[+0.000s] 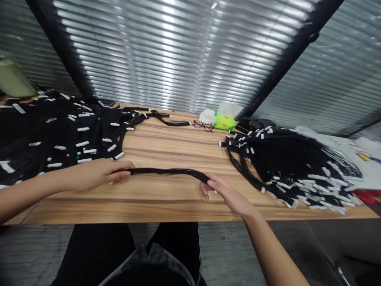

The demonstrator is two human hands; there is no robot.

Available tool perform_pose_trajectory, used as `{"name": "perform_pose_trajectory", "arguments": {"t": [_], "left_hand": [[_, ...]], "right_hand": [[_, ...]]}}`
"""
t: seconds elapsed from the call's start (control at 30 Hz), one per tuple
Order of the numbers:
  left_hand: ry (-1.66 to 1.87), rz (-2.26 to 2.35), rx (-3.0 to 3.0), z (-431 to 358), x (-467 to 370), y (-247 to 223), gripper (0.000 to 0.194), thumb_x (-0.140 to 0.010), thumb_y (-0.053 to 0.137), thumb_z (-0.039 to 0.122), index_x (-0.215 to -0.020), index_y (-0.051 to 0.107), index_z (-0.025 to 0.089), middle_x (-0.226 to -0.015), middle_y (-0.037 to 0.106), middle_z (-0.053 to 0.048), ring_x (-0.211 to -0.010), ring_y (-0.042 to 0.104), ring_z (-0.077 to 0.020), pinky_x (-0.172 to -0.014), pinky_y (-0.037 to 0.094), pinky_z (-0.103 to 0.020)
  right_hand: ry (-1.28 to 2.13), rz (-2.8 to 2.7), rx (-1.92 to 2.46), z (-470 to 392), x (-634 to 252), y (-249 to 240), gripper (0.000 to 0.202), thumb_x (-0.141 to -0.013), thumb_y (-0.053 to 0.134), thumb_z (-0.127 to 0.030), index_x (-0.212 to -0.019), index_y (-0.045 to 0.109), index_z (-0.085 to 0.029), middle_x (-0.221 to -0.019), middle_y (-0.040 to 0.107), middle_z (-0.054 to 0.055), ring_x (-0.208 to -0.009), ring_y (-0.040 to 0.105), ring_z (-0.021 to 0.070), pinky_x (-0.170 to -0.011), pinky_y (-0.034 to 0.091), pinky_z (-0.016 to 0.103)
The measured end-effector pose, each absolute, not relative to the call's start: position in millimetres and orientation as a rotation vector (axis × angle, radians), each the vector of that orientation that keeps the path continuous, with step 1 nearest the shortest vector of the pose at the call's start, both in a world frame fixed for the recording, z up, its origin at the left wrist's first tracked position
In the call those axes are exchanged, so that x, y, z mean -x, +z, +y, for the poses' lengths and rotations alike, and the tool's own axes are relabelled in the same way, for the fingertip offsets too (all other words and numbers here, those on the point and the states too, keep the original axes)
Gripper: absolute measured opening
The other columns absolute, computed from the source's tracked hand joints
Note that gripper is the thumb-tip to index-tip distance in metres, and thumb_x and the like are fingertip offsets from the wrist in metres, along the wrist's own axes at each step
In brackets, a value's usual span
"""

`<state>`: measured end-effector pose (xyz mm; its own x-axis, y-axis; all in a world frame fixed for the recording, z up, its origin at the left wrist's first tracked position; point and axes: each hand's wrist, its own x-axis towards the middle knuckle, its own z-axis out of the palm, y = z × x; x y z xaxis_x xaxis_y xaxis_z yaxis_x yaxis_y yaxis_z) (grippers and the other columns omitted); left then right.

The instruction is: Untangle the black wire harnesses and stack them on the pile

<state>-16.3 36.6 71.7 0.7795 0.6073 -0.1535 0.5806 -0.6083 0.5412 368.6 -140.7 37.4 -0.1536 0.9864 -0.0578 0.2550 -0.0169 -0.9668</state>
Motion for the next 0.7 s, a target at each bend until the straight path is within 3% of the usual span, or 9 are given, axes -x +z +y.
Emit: {"name": "perform_pose_trajectory", "arguments": {"t": [0.07,0.13,0.23,0.3,0.4,0.53,0.6,0.7], "left_hand": [[0.129,0.860,-2.219,39,7,70,0.043,-0.103,0.047,0.060,-0.090,0.067,0.025,-0.063,0.060,0.002,-0.051,0.054,-0.0144,-0.056,0.047,-0.024],[0.262,0.837,-2.051,37,-10,67,0.047,-0.104,0.040,0.063,-0.101,0.065,0.023,-0.065,0.056,0.002,-0.052,0.049,-0.0137,-0.055,0.046,-0.025],[0.452,0.792,-1.834,26,-43,58,0.051,-0.104,0.039,0.057,-0.132,0.060,0.021,-0.091,0.070,-0.007,-0.074,0.064,-0.0177,-0.070,0.056,-0.029],[0.503,0.751,-1.722,17,-65,48,0.057,-0.103,0.042,0.052,-0.151,0.049,0.023,-0.127,0.072,-0.013,-0.110,0.071,-0.0249,-0.091,0.061,-0.037],[0.509,0.733,-1.620,8,-88,30,0.062,-0.102,0.045,0.051,-0.160,0.042,0.029,-0.165,0.051,-0.010,-0.147,0.055,-0.0315,-0.110,0.058,-0.044],[0.481,0.762,-1.556,10,-95,10,0.066,-0.102,0.049,0.059,-0.158,0.045,0.025,-0.170,0.042,-0.013,-0.150,0.051,-0.0347,-0.117,0.055,-0.053],[0.469,0.758,-1.514,13,-93,4,0.066,-0.103,0.042,0.053,-0.162,0.038,0.023,-0.170,0.042,-0.015,-0.145,0.055,-0.0333,-0.113,0.058,-0.053],[0.458,0.721,-1.471,16,-90,2,0.064,-0.100,0.031,0.037,-0.162,0.039,0.026,-0.171,0.043,-0.007,-0.147,0.056,-0.0305,-0.111,0.060,-0.048]], "right_hand": [[1.328,-1.454,1.321,-137,-375,37,0.044,-0.092,0.070,-0.066,-0.088,0.065,-0.022,-0.075,0.070,0.002,-0.064,0.063,0.0192,-0.074,0.055,0.039],[1.442,-1.337,1.275,-129,-368,36,0.051,-0.081,0.084,-0.065,-0.103,0.068,-0.021,-0.080,0.079,0.004,-0.059,0.068,0.0182,-0.068,0.057,0.035],[1.594,-1.182,1.228,-108,-336,31,0.062,-0.081,0.085,-0.064,-0.123,0.071,-0.020,-0.100,0.086,0.012,-0.078,0.082,0.0234,-0.067,0.060,0.031],[1.629,-1.186,1.203,-90,-311,28,0.058,-0.085,0.081,-0.064,-0.122,0.074,-0.020,-0.108,0.086,0.013,-0.090,0.084,0.0254,-0.074,0.064,0.033],[1.660,-1.221,1.170,-65,-288,27,0.052,-0.083,0.083,-0.063,-0.110,0.078,-0.020,-0.112,0.086,0.011,-0.098,0.084,0.0250,-0.082,0.067,0.034],[1.796,-1.261,1.158,-41,-287,30,0.046,-0.079,0.089,-0.058,-0.105,0.077,-0.022,-0.102,0.086,0.006,-0.090,0.084,0.0221,-0.076,0.068,0.032],[1.872,-1.249,1.151,-34,-290,30,0.043,-0.079,0.090,-0.054,-0.105,0.076,-0.022,-0.100,0.086,0.004,-0.088,0.084,0.0203,-0.073,0.066,0.029],[1.987,-1.192,1.111,-30,-290,26,0.039,-0.080,0.091,-0.050,-0.101,0.077,-0.020,-0.099,0.087,0.005,-0.087,0.084,0.0190,-0.069,0.064,0.023]]}}
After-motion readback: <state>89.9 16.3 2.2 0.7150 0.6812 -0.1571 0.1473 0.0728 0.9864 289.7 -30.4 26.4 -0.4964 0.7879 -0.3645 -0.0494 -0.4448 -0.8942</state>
